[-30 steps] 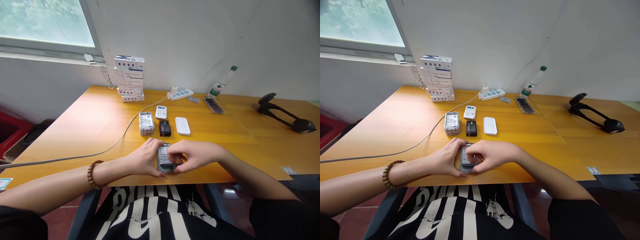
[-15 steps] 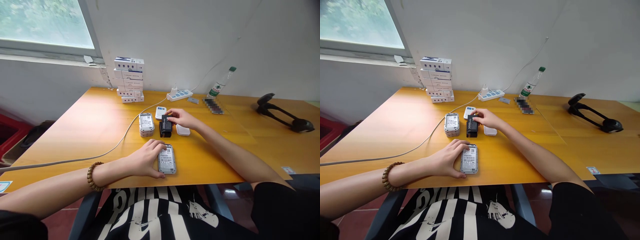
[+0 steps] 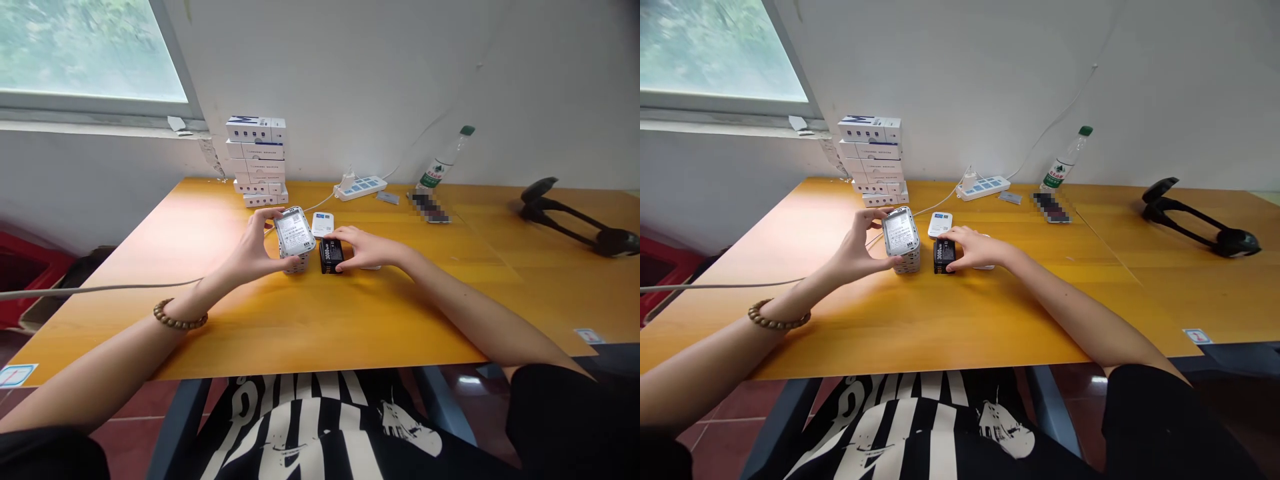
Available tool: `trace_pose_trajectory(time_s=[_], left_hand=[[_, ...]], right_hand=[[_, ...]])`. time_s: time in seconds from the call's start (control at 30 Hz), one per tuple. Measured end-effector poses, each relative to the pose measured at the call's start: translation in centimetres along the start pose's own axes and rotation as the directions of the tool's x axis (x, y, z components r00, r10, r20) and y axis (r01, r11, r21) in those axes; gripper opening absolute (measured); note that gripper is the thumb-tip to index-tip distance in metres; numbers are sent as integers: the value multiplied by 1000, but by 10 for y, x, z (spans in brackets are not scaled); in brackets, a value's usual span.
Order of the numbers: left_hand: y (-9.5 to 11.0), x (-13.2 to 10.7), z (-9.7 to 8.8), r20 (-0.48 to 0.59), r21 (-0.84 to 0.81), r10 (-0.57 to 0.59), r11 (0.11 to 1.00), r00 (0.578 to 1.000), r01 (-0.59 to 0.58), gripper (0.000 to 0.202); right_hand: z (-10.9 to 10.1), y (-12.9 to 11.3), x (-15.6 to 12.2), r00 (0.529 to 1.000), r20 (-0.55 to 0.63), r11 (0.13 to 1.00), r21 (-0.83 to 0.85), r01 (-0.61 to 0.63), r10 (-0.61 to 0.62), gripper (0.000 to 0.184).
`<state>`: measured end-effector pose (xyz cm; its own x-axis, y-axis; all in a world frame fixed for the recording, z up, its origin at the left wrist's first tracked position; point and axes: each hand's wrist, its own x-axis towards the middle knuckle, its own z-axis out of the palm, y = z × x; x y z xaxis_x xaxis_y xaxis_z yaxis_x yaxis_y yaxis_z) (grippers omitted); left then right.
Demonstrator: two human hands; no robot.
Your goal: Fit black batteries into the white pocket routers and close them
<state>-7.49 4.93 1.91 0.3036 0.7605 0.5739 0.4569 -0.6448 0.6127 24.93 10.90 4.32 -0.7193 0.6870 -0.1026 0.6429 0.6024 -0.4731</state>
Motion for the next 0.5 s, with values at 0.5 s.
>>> trace_pose_trajectory(time_s=[0.5], left_hand=[[-40, 4, -5, 208, -73, -73, 993, 975, 90, 81]], right_hand=[[5, -2, -2, 998, -3, 998, -5, 60, -60, 84]])
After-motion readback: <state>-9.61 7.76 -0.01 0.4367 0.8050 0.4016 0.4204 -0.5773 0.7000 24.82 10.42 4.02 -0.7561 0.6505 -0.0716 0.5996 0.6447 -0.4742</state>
